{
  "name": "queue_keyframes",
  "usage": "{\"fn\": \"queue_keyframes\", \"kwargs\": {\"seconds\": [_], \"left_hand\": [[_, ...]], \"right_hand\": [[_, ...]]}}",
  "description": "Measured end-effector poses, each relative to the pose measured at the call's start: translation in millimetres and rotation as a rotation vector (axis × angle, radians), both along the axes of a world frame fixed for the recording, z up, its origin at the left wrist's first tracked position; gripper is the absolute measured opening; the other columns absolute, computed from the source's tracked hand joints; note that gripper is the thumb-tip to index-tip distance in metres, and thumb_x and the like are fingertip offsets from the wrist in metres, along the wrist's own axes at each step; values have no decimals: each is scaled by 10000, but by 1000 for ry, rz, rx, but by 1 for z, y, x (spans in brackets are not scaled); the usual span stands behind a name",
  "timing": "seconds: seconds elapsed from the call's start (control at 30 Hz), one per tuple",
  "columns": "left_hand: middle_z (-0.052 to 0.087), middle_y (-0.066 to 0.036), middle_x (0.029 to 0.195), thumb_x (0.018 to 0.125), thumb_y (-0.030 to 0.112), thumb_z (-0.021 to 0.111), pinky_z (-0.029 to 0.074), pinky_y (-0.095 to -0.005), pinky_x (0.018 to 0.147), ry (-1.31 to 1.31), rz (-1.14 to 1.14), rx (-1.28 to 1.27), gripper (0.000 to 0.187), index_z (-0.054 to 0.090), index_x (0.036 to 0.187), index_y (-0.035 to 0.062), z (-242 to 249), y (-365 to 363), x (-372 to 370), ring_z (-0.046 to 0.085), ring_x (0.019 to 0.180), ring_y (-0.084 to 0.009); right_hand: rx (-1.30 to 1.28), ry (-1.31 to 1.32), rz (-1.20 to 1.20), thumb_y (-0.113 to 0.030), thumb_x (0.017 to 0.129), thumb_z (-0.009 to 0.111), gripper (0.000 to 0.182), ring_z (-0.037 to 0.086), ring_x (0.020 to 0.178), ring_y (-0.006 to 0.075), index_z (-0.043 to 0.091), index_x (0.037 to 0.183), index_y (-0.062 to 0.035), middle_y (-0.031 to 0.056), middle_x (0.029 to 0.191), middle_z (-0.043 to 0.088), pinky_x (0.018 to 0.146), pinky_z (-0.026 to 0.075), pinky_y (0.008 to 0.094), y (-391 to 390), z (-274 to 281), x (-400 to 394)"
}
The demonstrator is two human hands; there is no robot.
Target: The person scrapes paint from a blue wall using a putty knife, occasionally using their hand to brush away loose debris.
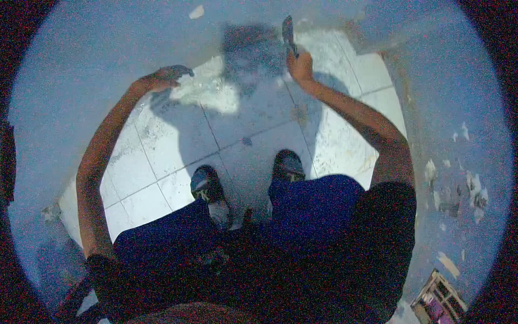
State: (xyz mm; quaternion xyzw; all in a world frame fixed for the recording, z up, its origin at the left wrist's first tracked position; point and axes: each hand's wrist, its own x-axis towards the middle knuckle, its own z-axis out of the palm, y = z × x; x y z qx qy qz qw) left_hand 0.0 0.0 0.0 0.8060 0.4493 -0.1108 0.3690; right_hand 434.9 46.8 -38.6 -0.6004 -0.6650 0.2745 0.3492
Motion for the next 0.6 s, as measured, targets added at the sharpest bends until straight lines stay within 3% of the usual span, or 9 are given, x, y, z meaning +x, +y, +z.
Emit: {"fn": "queue_keyframes", "kwargs": {"seconds": [0.03, 0.07, 0.17, 0.2, 0.23, 0.3, 0.4, 0.47, 0.6], "left_hand": [[376, -95, 1398, 835, 188, 598, 293, -443, 1081, 38, -51, 80, 491, 444, 1299, 149, -11, 3, -2, 385, 1259, -281], [413, -80, 1369, 827, 180, 604, 301, -428, 1074, -50, 231, -110, 441, 499, 1253, 144, -14, -5, 1, 406, 1238, -273], [444, -67, 1346, 805, 280, 638, 301, -474, 1057, -53, 167, -44, 446, 545, 1222, 153, 17, -14, -39, 397, 1244, -289], [435, -78, 1357, 803, 321, 643, 287, -494, 1063, -4, 183, 44, 474, 541, 1239, 165, -3, 2, -9, 382, 1258, -307], [412, -103, 1374, 829, 383, 611, 268, -512, 1069, -62, 204, 34, 488, 523, 1268, 190, 8, -1, 10, 370, 1267, -321], [409, -147, 1366, 862, 467, 540, 273, -511, 1065, -170, 103, 67, 547, 477, 1311, 161, 20, 1, 19, 371, 1268, -322], [416, -177, 1341, 874, 550, 471, 308, -494, 1045, -189, 452, 18, 676, 382, 1370, 100, 148, -40, 80, 389, 1253, -310], [458, -185, 1290, 871, 573, 465, 357, -449, 1014, -726, 466, 9, 749, 347, 1358, 16, 146, -1, 75, 432, 1217, -287], [579, -111, 1162, 853, 530, 536, 420, -345, 897, -1128, 657, -13, 610, 490, 1214, 40, 214, 18, 120, 552, 1069, -224]], "right_hand": [[156, 17, 98, -310, 900, 535, 323, 553, 572, 307, 592, 864, 7, 145, 620, 557, 560, 416, 421, -4, -7, 0], [390, -131, 151, -220, 944, 486, 226, 461, 544, 155, 568, 902, -14, 81, 620, 511, 523, 404, 317, -13, -7, -4], [593, -518, 198, -158, 901, 499, 238, 541, 760, 281, 504, 1072, 8, 172, 907, 569, 693, 437, 416, -45, -40, -52], [584, -621, 244, -140, 868, 520, 288, 550, 771, 311, 505, 1113, 10, 185, 888, 566, 672, 435, 432, -32, -19, -34], [642, -712, 317, -155, 889, 531, 325, 543, 672, 257, 501, 1167, 11, 147, 805, 564, 602, 436, 402, -32, 3, -30], [378, -263, 424, -181, 914, 524, 316, 508, 600, 177, 510, 1171, 3, 83, 724, 542, 554, 421, 337, -35, 12, -49], [82, 255, 384, -222, 940, 507, 294, 467, 556, 92, 528, 1137, -5, 22, 652, 507, 510, 398, 270, -72, 114, -91], [102, 321, 388, -220, 924, 529, 307, 469, 580, 112, 541, 1147, -8, 60, 689, 529, 537, 404, 293, -61, 124, -108], [223, 226, 373, -202, 916, 545, 322, 529, 679, 119, 536, 1163, 5, 72, 808, 590, 613, 444, 288, -57, 167, -102]]}}
